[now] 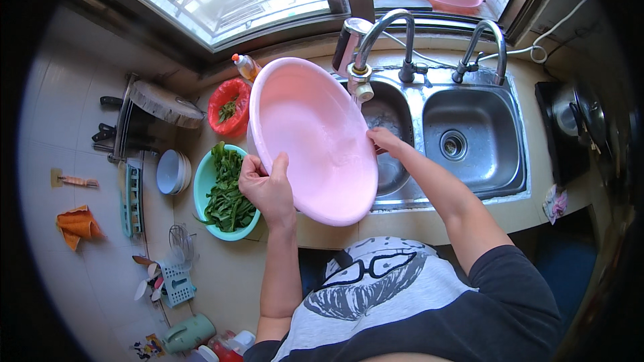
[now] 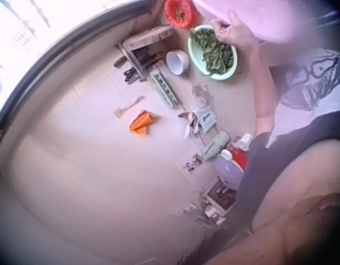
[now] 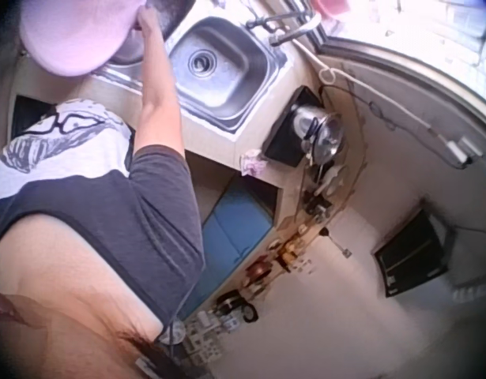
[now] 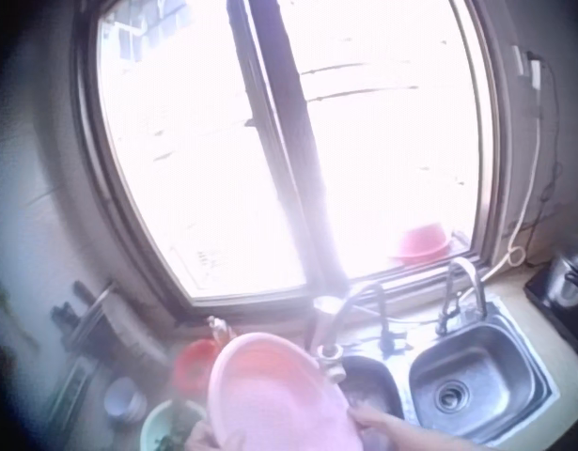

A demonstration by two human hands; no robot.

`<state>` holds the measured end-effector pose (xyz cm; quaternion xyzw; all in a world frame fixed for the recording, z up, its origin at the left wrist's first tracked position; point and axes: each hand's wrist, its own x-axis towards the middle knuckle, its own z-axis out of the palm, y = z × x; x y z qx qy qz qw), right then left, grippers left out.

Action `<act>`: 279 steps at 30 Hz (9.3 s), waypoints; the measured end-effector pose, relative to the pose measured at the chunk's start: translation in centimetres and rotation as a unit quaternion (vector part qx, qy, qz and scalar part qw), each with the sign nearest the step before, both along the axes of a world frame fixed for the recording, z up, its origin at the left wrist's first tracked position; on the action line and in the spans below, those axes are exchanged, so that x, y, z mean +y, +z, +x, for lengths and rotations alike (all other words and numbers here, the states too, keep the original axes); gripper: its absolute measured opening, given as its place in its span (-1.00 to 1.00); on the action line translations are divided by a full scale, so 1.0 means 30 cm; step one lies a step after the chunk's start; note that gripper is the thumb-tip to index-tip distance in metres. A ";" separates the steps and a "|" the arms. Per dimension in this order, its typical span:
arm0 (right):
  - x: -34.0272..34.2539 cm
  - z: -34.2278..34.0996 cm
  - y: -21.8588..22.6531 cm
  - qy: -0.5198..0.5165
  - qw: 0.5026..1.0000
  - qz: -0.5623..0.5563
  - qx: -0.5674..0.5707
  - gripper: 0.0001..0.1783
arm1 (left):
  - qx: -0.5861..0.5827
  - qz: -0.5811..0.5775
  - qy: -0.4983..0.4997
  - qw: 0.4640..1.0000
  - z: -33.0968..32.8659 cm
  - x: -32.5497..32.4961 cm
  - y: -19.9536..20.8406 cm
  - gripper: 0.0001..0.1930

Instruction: The person washes leafy green vegetables in a pink basin at a kitchen sink. They rinse the leaves under running water, remove stems, and transfer the cleaned greens to a green bowl. The person also rinses the pink basin and refills it with water before continuing to wash more vegetables.

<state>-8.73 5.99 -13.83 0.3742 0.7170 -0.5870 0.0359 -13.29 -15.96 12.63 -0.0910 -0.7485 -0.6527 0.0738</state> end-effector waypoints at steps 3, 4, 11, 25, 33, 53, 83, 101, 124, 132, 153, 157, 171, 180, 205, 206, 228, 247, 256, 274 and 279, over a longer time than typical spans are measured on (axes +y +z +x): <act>0.022 -0.007 0.010 0.003 0.975 -0.220 0.009 -0.61 | -0.033 0.010 -0.001 0.999 0.028 -0.035 0.040 -0.54; 0.031 -0.008 0.012 0.007 0.977 -0.214 0.011 -0.63 | -0.067 0.018 0.008 0.998 0.044 -0.052 0.051 -0.54; 0.163 -0.069 0.022 0.034 0.974 0.075 0.211 -0.66 | -0.189 0.028 -0.093 0.977 0.143 -0.221 -0.045 -0.91; 0.329 0.134 0.587 -0.071 0.974 -0.014 0.215 -0.79 | -0.316 -0.048 0.001 0.947 -0.182 -0.045 -0.892 -0.73; 0.081 0.378 0.963 -0.006 0.975 -0.050 0.217 -0.79 | -0.270 -0.328 -0.138 0.895 -0.220 0.204 -0.827 -0.45; 0.325 0.554 0.605 -0.261 0.865 -0.429 0.024 -0.58 | -0.481 0.075 -0.279 0.828 -0.137 -0.160 -0.095 -0.77; 0.263 0.353 0.447 0.064 0.991 -0.032 -0.113 -0.70 | -0.339 0.107 -0.150 0.923 -0.112 -0.225 -0.191 -0.70; -0.154 0.264 0.297 -0.008 0.699 -0.715 -0.021 -0.58 | -0.204 -0.221 -0.313 0.901 -0.513 0.245 0.234 -0.65; -0.002 0.320 0.225 -0.145 0.908 0.353 0.171 -0.23 | -0.331 -0.140 -0.234 0.903 -0.372 -0.266 -0.519 -0.61; -0.025 0.395 0.173 -0.094 0.940 0.328 0.003 -0.20 | -0.127 -0.374 -0.170 0.903 -0.356 -0.262 -0.756 -0.64; 0.253 0.347 0.196 -0.186 0.965 0.132 0.126 -0.52 | -0.359 -0.050 -0.198 0.911 -0.258 -0.201 -0.431 -0.67; 0.469 0.206 0.137 -0.291 0.948 0.114 0.055 -0.52 | -0.344 -0.004 -0.169 0.924 -0.216 -0.191 -0.417 -0.69; 0.547 0.290 0.420 -0.078 0.928 -0.122 0.344 -0.52 | -0.377 -0.050 -0.221 0.898 -0.002 -0.149 -0.205 -0.71; 0.427 0.917 0.565 -0.140 0.715 -0.190 0.657 -0.45 | -0.483 -0.033 -0.378 0.789 0.265 0.078 -0.246 -0.65; 0.970 0.774 0.699 -0.184 0.896 -0.303 0.268 -0.59 | -0.736 0.224 -0.406 0.494 0.463 0.414 -0.443 -0.54; 0.963 0.775 0.717 -0.212 0.904 -0.305 0.213 -0.60 | -0.741 0.213 -0.411 0.487 0.463 0.405 -0.438 -0.58; 0.337 0.836 0.875 -0.168 0.900 0.032 0.401 -0.25 | -0.596 0.067 -0.390 0.699 0.145 0.008 -0.321 -0.51; 0.203 0.282 0.217 -0.100 0.987 0.012 0.128 -0.60 | -0.095 -0.370 -0.115 0.917 -0.252 -0.274 -0.637 -0.62; 0.206 0.293 0.162 -0.092 0.983 0.158 0.031 -0.61 | -0.030 -0.581 -0.105 0.807 -0.259 -0.229 -0.635 -0.53; 0.325 0.183 0.289 -0.036 0.839 0.540 0.045 -0.12 | 0.074 -0.558 -0.050 0.825 -0.173 -0.204 -0.567 -0.49; 0.471 0.090 0.382 0.030 0.774 0.632 0.000 -0.48 | 0.124 -0.373 -0.234 0.889 -0.029 -0.293 -0.509 -0.72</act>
